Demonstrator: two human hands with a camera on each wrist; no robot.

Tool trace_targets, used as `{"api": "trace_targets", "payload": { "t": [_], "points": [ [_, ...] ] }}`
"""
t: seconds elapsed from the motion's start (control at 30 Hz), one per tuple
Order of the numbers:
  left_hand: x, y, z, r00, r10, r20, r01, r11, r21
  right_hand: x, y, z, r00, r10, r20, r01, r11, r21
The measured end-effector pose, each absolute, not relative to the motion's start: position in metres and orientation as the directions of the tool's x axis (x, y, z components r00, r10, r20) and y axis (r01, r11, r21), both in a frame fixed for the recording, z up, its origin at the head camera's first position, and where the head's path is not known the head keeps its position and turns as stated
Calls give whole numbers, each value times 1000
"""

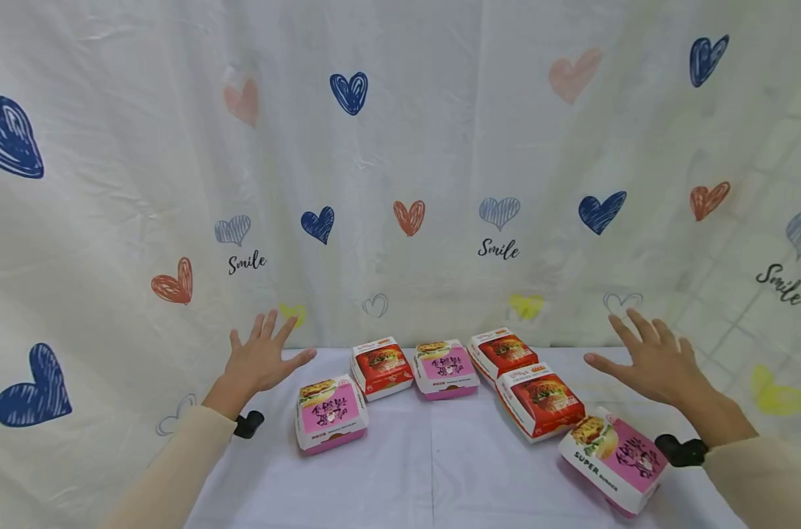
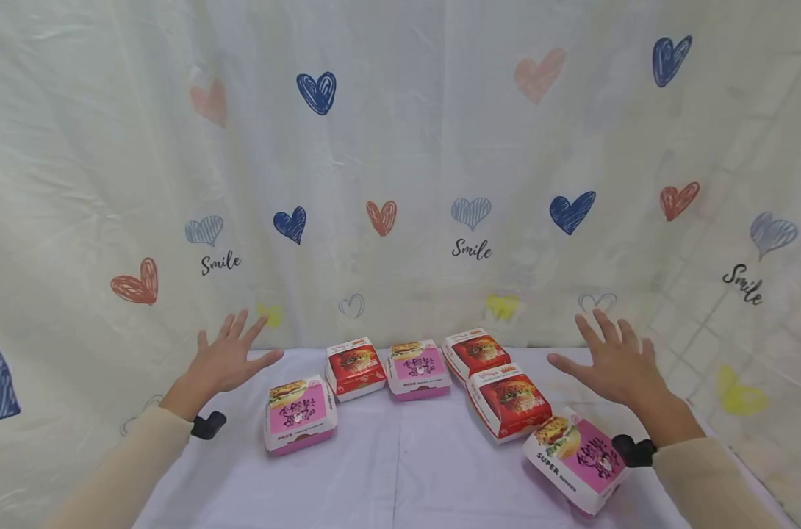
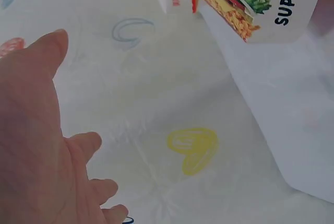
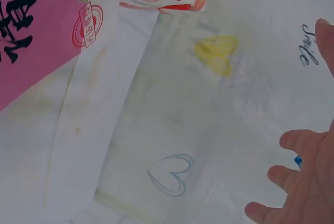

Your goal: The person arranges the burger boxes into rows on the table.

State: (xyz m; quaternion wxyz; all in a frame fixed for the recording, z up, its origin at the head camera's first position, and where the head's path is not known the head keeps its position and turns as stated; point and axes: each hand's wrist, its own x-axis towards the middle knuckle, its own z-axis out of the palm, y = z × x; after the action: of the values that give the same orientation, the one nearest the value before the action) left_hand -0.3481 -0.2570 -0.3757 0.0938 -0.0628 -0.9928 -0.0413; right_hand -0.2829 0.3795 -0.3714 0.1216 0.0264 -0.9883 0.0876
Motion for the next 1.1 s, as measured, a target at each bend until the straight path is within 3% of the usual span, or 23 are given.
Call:
{"api": "trace_targets", "payload": {
  "t": [0.2, 0.57, 0.87, 1.1],
  "points": [
    [-332, -251, -382, -953, 138, 271, 163, 984, 74, -272, 358, -370, -957, -47, 286, -95, 983, -155],
    [-301, -231, -403, -810, 112, 575, 302, 921, 246, -242, 279, -368, -948, -147, 280, -233, 925, -300],
    [-285, -221, -423, -804, 2, 594, 314, 851, 422, -233, 210, -387, -929, -201, 311, -341, 795, -503],
    [-291, -224, -439, -859, -93, 503, 236, 800, 551, -250, 159, -416, -933, -267, 240, -357, 614, -704]
  ]
}}
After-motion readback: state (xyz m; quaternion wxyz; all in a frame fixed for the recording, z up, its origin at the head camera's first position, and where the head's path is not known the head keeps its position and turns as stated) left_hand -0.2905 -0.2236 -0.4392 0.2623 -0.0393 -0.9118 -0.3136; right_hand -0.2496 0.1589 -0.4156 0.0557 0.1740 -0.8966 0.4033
